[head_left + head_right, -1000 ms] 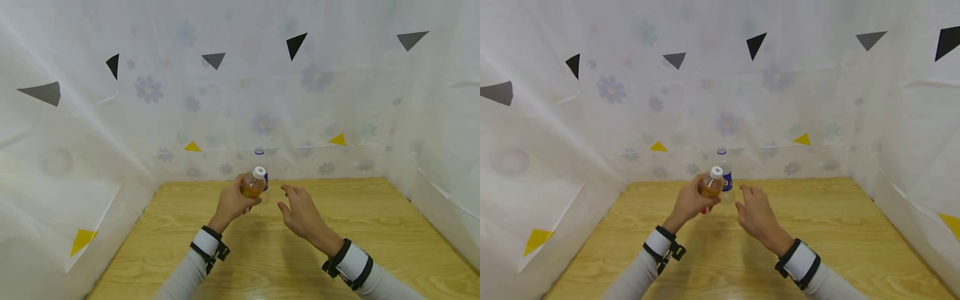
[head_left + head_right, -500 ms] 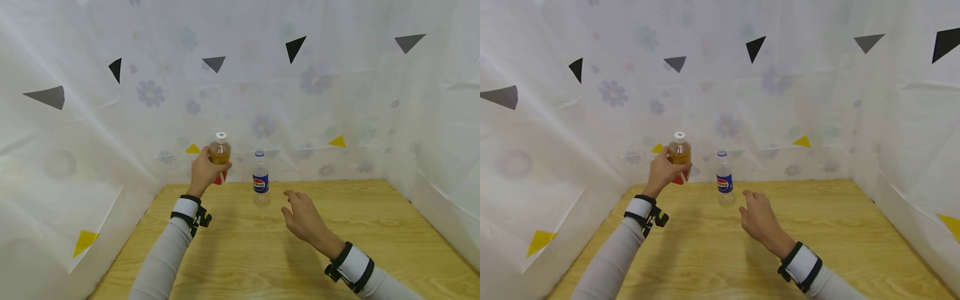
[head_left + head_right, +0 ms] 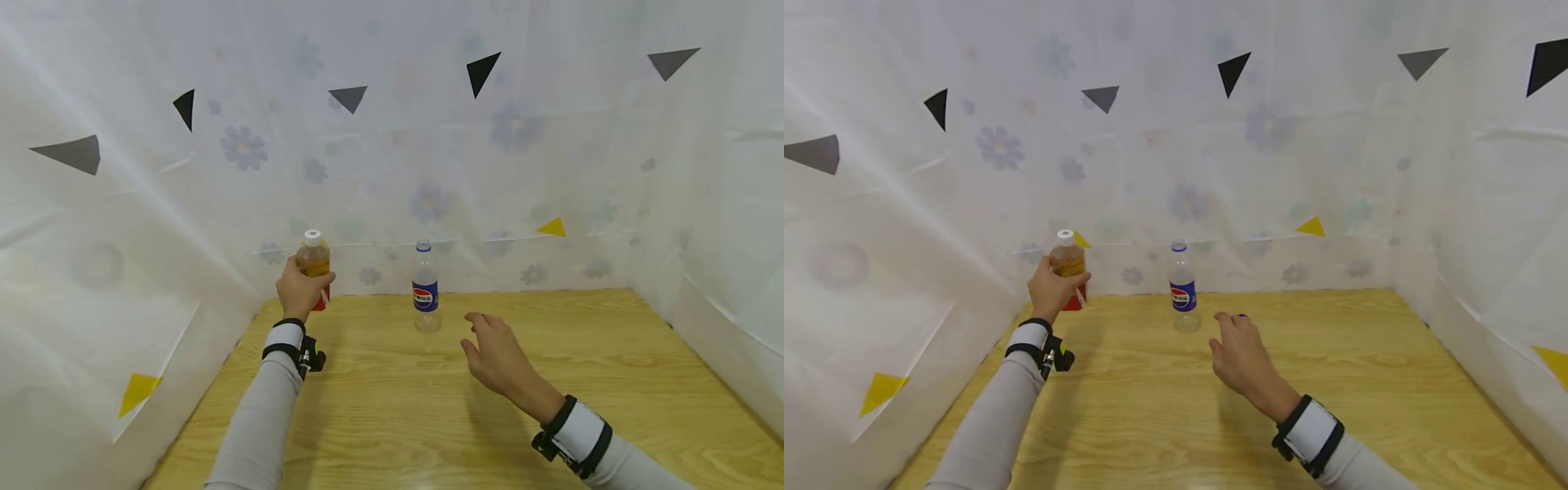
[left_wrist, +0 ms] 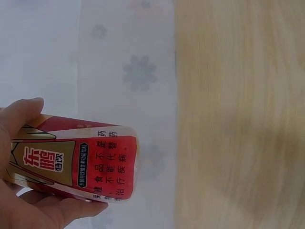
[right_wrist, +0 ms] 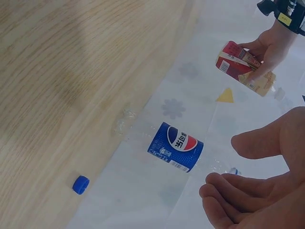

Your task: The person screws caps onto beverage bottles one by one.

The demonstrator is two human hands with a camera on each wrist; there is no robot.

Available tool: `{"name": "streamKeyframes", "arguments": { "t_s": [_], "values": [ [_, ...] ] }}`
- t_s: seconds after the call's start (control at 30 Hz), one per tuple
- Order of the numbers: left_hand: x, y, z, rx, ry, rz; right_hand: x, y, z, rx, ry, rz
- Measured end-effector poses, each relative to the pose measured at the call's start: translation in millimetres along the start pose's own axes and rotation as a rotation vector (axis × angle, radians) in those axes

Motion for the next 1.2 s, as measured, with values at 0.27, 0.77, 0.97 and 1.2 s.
{"name": "streamKeyframes", "arguments": {
  "t_s": [0.27,0.77,0.97,1.2],
  "values": [
    [-20.6,6.1,-3.6,-0.009,0.034,-0.085,0.8,-0.2,2.6,-0.009,-0.003,0.0],
    [-62.3,23.2,-5.6,0.006,-0.009,-0.263,4.3,2.0,7.3,-0.058,-0.006,0.021],
    [-74.7,29.2,-3.0,-0.039,-0.012,-0.262,4.9,4.6,6.9,-0.077,0.003,0.024],
    [-91.3,34.7,-2.7,-0.074,-0.014,-0.263,5.0,5.1,7.6,-0.07,-0.002,0.021]
  ]
}}
Point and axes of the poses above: each hand's wrist, its own y-axis away from the middle knuckle, its own z-axis out of the palm, x = y × z, the point moved 3 cm from there along -y, towards the middle knuckle, and after that the axes turned 7 degrees about x, right-handed, at the moved point
